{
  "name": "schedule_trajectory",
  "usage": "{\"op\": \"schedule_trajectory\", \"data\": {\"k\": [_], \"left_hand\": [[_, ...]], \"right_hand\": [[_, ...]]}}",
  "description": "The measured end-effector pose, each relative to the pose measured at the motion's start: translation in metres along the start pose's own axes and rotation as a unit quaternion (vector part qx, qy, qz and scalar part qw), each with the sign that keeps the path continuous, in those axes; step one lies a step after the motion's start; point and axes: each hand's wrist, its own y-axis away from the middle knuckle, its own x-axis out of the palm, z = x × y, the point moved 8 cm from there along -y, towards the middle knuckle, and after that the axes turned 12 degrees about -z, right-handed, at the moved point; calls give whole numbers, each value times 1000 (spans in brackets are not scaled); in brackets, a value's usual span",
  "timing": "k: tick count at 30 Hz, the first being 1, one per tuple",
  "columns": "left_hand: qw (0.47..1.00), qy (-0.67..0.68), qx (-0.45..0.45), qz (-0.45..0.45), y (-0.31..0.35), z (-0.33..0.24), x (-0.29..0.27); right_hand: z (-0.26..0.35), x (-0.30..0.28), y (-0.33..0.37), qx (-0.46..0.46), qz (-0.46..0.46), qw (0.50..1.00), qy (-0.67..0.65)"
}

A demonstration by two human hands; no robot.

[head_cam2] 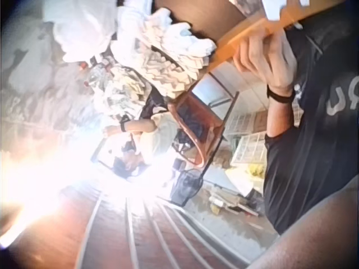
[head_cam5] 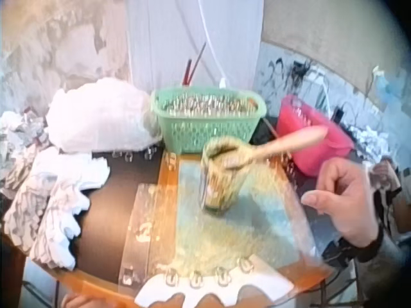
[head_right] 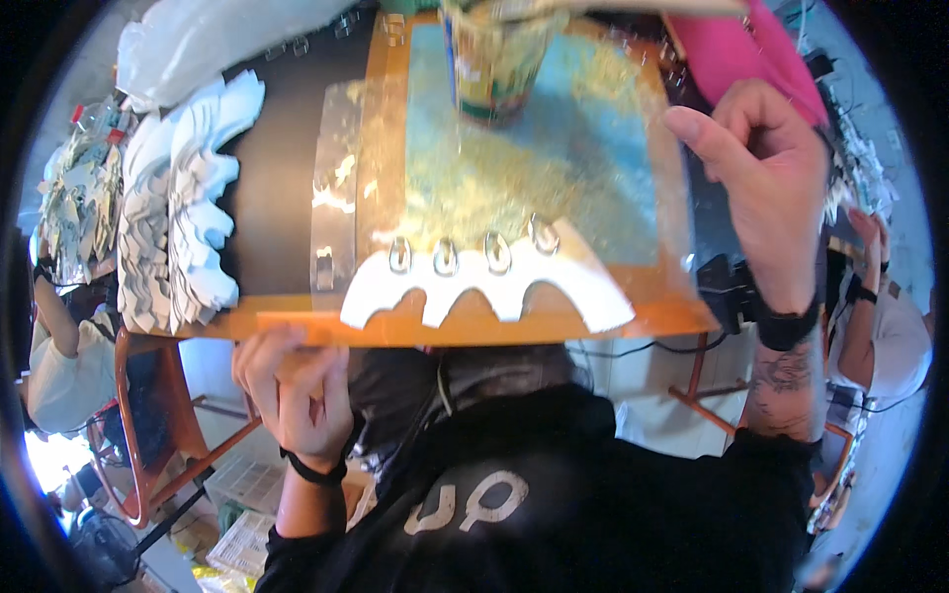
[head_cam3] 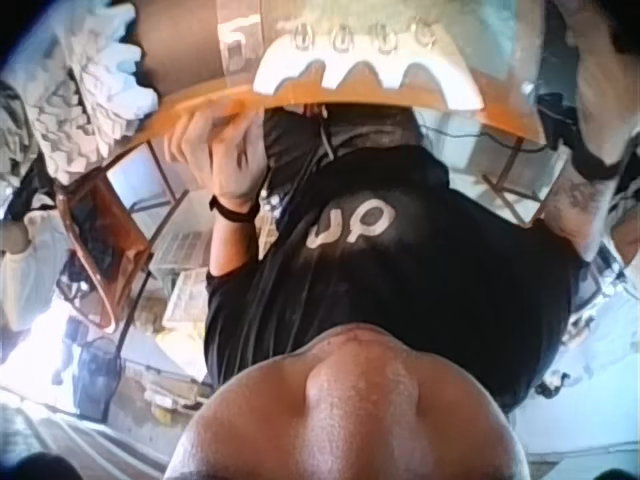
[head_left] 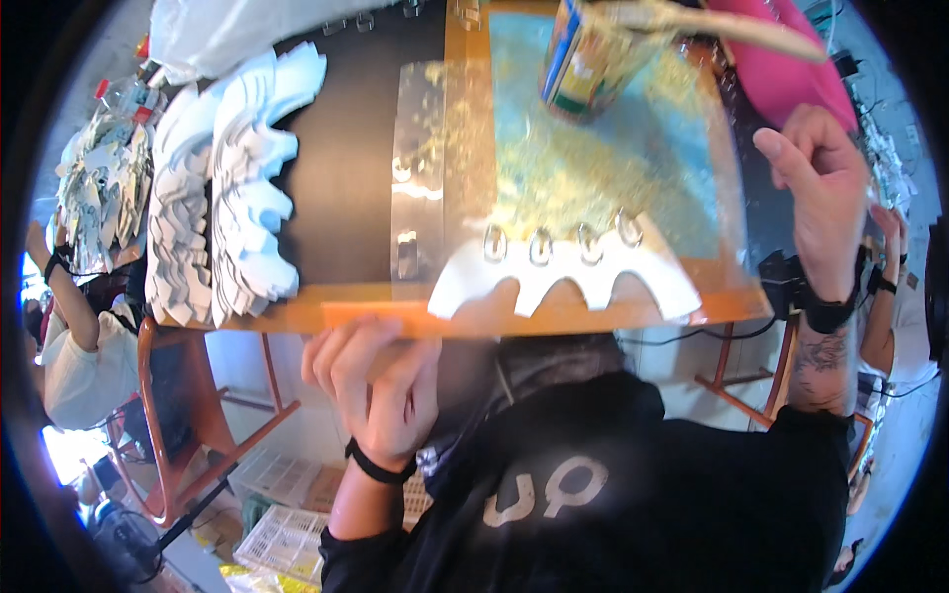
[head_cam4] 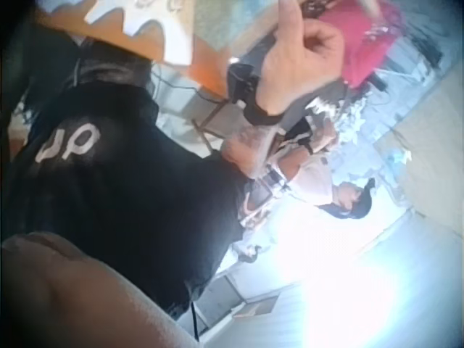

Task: The person applies a yellowish adhesive to white, bat-shaped cutouts using a brush. They then pick up small metal rings from a basket and place them onto the wet adhesive on the cutouts. The person repeats this process, handling the cutouts and rings one at a time.

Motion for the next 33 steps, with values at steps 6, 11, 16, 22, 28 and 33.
{"op": "schedule_trajectory", "data": {"k": [6,11,16,22,28,33], "left_hand": [[999,11,-31,-8,4,-6,-6],[999,2,-39,7,4,-8,-4],[998,8,-47,30,0,-12,-1],[997,10,-60,40,3,-11,8],[996,31,-57,62,-1,-17,17],[995,40,-65,60,1,-16,20]], "right_hand": [[13,42,-29,48,-3,981,-186],[34,54,-46,14,9,974,-226],[49,35,-63,-15,-37,963,-267],[105,-26,-82,-187,-113,933,-287],[104,30,-88,-181,-7,974,-134],[87,74,-85,-110,114,986,-41]]}}
